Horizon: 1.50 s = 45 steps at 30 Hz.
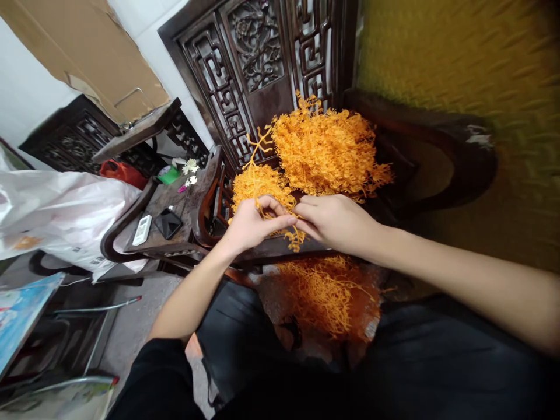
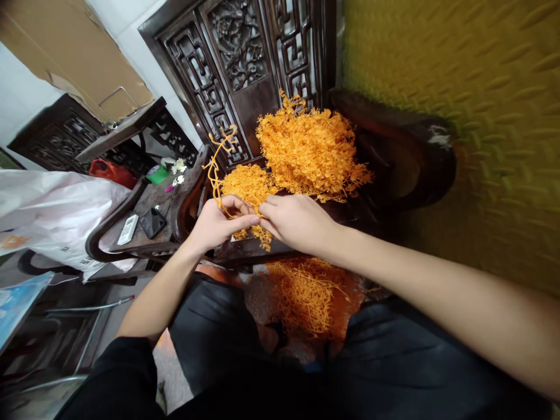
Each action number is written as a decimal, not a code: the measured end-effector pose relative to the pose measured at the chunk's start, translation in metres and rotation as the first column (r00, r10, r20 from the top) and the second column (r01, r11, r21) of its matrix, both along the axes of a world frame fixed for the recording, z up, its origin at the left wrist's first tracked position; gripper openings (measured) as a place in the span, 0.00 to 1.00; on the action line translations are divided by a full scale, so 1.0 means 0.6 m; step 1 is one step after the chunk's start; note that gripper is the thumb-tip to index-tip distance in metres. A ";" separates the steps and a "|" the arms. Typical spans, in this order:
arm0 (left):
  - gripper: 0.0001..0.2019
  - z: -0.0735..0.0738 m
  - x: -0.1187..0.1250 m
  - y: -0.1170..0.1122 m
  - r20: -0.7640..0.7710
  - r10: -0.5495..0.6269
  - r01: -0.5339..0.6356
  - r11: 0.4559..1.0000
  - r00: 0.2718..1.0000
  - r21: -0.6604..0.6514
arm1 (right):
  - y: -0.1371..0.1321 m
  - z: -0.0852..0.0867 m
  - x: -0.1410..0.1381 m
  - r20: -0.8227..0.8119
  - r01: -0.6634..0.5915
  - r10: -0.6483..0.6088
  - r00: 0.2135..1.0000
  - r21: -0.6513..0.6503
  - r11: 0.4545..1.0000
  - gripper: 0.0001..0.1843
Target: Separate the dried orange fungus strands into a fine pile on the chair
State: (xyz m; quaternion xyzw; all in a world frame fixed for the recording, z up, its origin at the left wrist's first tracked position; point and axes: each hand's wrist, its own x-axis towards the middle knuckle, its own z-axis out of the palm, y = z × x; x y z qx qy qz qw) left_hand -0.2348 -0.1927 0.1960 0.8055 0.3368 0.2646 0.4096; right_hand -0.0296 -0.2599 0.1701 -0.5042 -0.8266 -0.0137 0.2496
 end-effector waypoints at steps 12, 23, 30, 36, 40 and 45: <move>0.16 0.023 -0.033 -0.009 -0.040 -0.085 0.059 0.896 0.996 -0.441 | 0.037 -0.023 0.074 0.250 0.300 -0.290 0.924 -0.002 0.954 0.09; 0.23 0.001 -0.017 0.037 0.268 0.279 -0.103 0.845 0.922 -0.525 | 0.034 -0.024 0.004 -0.610 -0.229 -0.092 0.787 -0.426 0.875 0.23; 0.26 -0.001 -0.007 0.029 0.333 0.244 -0.021 0.833 0.911 -0.553 | 0.048 -0.019 -0.019 -0.689 -0.254 -0.083 0.720 -0.374 0.892 0.20; 0.26 -0.024 -0.006 0.023 0.237 0.108 -0.030 0.949 0.965 -0.314 | 0.048 -0.014 -0.022 -0.773 -0.244 -0.128 0.622 -0.347 0.906 0.28; 0.18 -0.019 -0.009 0.021 0.274 0.209 -0.131 0.952 0.939 -0.277 | 0.040 -0.013 -0.021 -0.873 -0.417 -0.280 0.400 -0.446 0.792 0.30; 0.19 -0.010 -0.003 0.012 0.350 0.187 -0.043 0.924 0.918 -0.381 | 0.036 -0.011 -0.024 -0.916 -0.427 -0.327 0.233 -0.398 0.812 0.30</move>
